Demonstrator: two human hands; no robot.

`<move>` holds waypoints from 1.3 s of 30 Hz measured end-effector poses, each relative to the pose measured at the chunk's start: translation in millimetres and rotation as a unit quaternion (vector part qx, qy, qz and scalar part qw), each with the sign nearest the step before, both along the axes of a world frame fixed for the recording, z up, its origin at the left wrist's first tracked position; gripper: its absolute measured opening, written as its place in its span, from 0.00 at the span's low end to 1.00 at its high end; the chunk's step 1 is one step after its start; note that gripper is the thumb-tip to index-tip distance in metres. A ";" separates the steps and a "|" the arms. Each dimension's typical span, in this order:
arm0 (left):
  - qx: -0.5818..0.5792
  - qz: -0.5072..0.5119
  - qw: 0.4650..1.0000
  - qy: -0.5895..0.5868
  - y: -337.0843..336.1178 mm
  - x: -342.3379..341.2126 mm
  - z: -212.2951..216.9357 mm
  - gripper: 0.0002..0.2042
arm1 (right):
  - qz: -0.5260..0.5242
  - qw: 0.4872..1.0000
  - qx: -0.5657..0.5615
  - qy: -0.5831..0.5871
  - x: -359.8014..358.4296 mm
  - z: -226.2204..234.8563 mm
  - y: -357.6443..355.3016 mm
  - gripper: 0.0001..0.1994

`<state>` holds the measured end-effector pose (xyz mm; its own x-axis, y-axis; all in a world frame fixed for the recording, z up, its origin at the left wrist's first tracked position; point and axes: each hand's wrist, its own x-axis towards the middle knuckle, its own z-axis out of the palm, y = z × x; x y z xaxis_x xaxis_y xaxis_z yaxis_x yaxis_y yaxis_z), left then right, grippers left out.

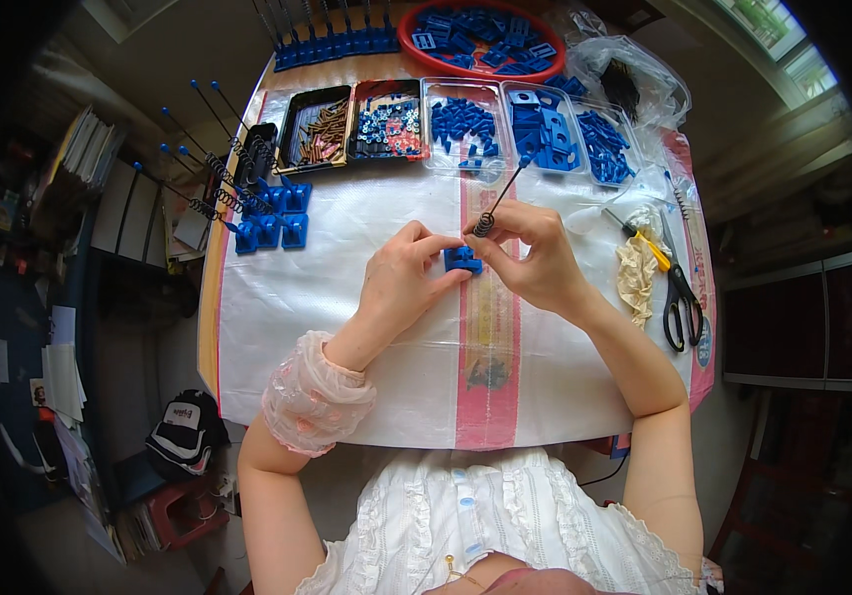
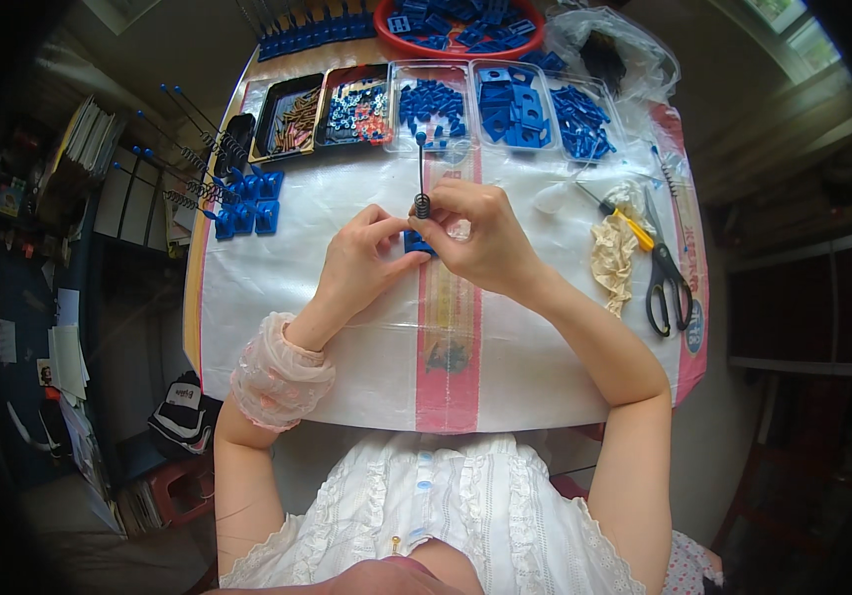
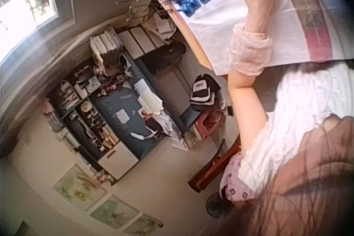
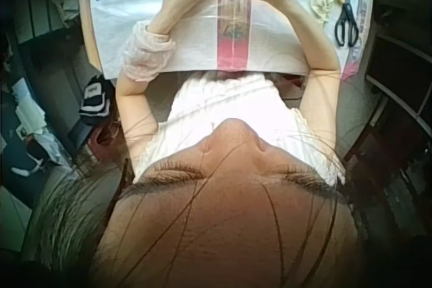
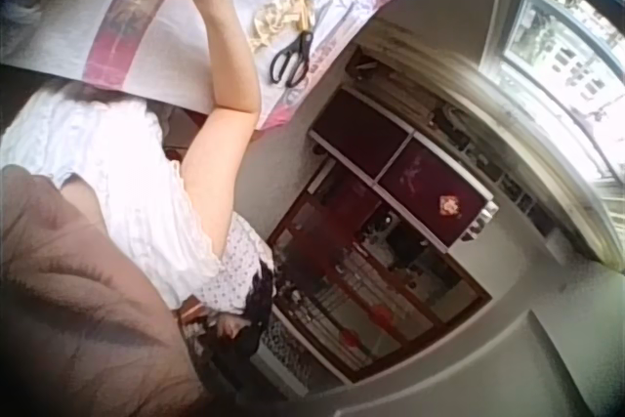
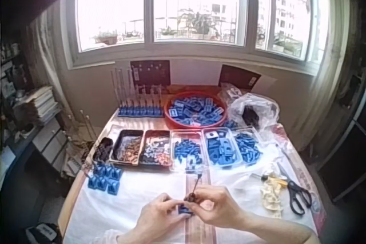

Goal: The recorder uses a specialized tool to assemble small plastic parts and springs on a workbench.

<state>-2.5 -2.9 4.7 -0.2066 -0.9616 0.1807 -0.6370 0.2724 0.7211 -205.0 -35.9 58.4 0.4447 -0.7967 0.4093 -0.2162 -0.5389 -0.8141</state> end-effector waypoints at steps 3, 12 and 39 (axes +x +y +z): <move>0.001 0.000 1.000 -0.001 0.1 -0.8 0.9 0.17 | -0.002 1.000 0.005 -0.005 -0.3 0.3 0.6 0.04; -0.014 0.000 1.000 0.003 -0.3 -0.1 -1.6 0.17 | -0.003 1.000 0.007 -0.008 -0.6 -2.7 -0.1 0.04; -0.004 0.000 1.000 0.002 0.1 -1.0 0.4 0.16 | 0.001 1.000 0.015 -0.012 -0.2 -1.8 0.7 0.04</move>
